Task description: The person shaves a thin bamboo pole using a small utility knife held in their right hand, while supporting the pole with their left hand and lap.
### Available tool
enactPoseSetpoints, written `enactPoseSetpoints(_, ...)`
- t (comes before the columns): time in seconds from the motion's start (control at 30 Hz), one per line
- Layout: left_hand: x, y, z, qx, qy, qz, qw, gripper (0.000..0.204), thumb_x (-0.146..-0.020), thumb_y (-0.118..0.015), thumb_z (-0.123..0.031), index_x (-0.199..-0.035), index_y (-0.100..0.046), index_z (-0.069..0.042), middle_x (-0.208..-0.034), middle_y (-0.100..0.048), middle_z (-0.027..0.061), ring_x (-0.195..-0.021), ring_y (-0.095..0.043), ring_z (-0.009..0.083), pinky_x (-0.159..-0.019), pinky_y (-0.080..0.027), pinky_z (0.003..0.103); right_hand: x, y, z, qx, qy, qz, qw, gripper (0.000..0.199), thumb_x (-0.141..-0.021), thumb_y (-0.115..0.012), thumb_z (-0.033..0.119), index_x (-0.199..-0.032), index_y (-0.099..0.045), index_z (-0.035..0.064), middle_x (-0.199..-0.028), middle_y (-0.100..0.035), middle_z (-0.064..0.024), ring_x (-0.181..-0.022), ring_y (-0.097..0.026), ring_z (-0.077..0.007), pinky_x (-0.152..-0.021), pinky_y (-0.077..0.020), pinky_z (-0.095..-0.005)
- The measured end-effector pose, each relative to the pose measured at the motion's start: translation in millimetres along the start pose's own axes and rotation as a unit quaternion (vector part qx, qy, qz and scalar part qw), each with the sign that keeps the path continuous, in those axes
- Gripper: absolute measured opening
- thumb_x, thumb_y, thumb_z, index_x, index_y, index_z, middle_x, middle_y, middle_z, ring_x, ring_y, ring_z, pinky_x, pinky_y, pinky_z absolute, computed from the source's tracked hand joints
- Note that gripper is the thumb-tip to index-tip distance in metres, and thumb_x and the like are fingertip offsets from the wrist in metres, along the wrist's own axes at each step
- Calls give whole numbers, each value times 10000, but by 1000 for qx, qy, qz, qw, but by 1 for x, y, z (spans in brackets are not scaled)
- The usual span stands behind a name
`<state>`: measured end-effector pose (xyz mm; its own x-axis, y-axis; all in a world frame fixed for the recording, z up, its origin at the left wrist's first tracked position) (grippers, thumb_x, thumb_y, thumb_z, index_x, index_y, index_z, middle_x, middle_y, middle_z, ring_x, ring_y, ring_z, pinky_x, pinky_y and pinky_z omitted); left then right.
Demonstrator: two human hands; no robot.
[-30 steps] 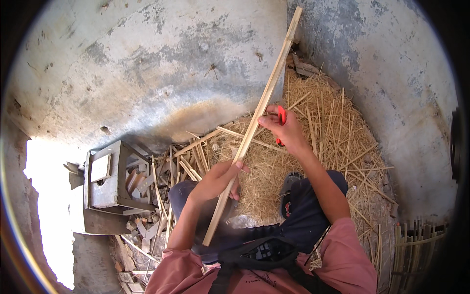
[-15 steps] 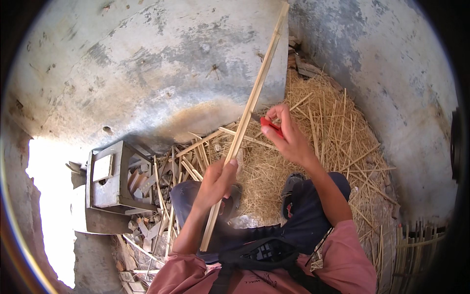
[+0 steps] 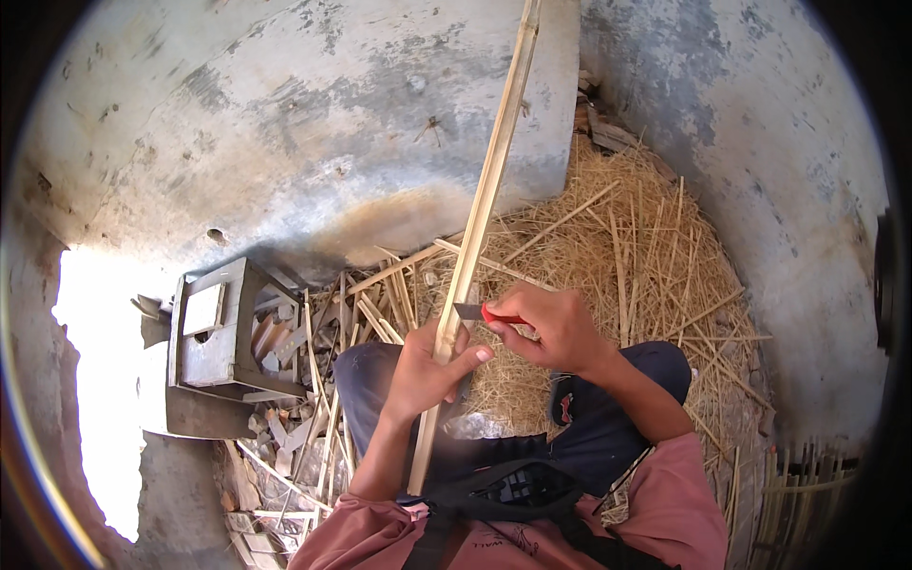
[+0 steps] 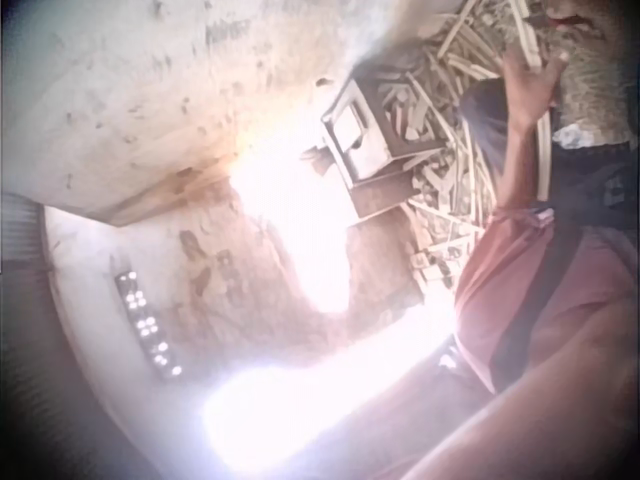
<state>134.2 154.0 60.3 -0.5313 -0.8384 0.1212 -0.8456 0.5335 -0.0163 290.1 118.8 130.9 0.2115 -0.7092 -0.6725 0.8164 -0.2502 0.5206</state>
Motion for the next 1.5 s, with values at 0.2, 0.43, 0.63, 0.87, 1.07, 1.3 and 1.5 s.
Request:
enactPoseSetpoints(0.2, 3, 0, -6, -10, -4, -14, 1000, 280, -950, -863, -184, -951, -644, -8, -657, -557, -43, -467, -536, 50, -391, -386, 243, 5, -10, 13, 31, 33, 20, 999, 211, -882, -841, 136, -1066, -746, 95, -967, -746, -65, -703, -740, -216, -582, -575, -334)
enactPoseSetpoints(0.43, 3, 1, -8, -16, -5, -15, 1000, 348, -942, -872, -233, -944, -607, -7, -641, -561, -35, -432, -543, 53, -381, -463, 237, 8, -14, 11, 30, 30, -4, 999, 212, -895, -828, 201, -1076, -737, 138, -920, -714, -15, -658, -706, -194, -531, -534, -338)
enactPoseSetpoints(0.63, 5, 3, -3, -11, 10, -9, 1000, 351, -931, -885, -224, -866, -599, -32, -617, -528, -43, -448, -518, 53, -372, -380, 247, 7, -12, 14, 45, 30, -16, 998, 178, -898, -823, 199, -1047, -748, 138, -900, -711, -9, -641, -697, -188, -509, -520, -336)
enactPoseSetpoints(0.87, 5, 7, 3, -18, 9, -13, 1000, 486, -914, -904, -250, -742, -479, -90, -562, -517, -30, -429, -512, 59, -368, -369, 252, 5, -10, 16, 63, 10, -19, 998, 148, -905, -813, 191, -1031, -756, 136, -877, -704, 0, -622, -683, -179, -496, -502, -340)
enactPoseSetpoints(1.07, 8, 9, 4, -15, 9, 2, 1000, 481, -888, -917, -332, -803, -510, -90, -595, -523, -52, -424, -530, 53, -367, -404, 223, 5, -9, 18, 71, 12, -30, 997, 146, -899, -812, 179, -1030, -763, 138, -866, -699, 3, -623, -684, -174, -500, -502, -333)
enactPoseSetpoints(1.3, 10, 10, 3, -19, 13, 0, 1000, 497, -922, -896, -244, -754, -452, -98, -572, -518, -32, -426, -507, 62, -378, -343, 259, 5, -11, 15, 83, 9, -34, 996, 174, -890, -814, 166, -1058, -777, 142, -861, -696, 9, -618, -680, -165, -505, -505, -331)
enactPoseSetpoints(1.5, 12, 12, 10, -15, 13, 8, 1000, 500, -921, -896, -248, -764, -447, -97, -569, -510, -34, -426, -506, 65, -380, -337, 260, 4, -12, 14, 94, 9, -34, 995, 157, -893, -811, 162, -1047, -785, 146, -847, -688, 10, -610, -672, -159, -507, -508, -326)
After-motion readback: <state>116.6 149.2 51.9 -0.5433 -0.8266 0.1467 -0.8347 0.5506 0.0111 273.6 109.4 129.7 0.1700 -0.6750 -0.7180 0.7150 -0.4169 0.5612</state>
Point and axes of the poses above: each hand's wrist, its own x-axis away from the middle knuckle, its own y-axis out of the back of the hand, z = x × y, the point moved 10 cm from there along -x, towards the middle knuckle
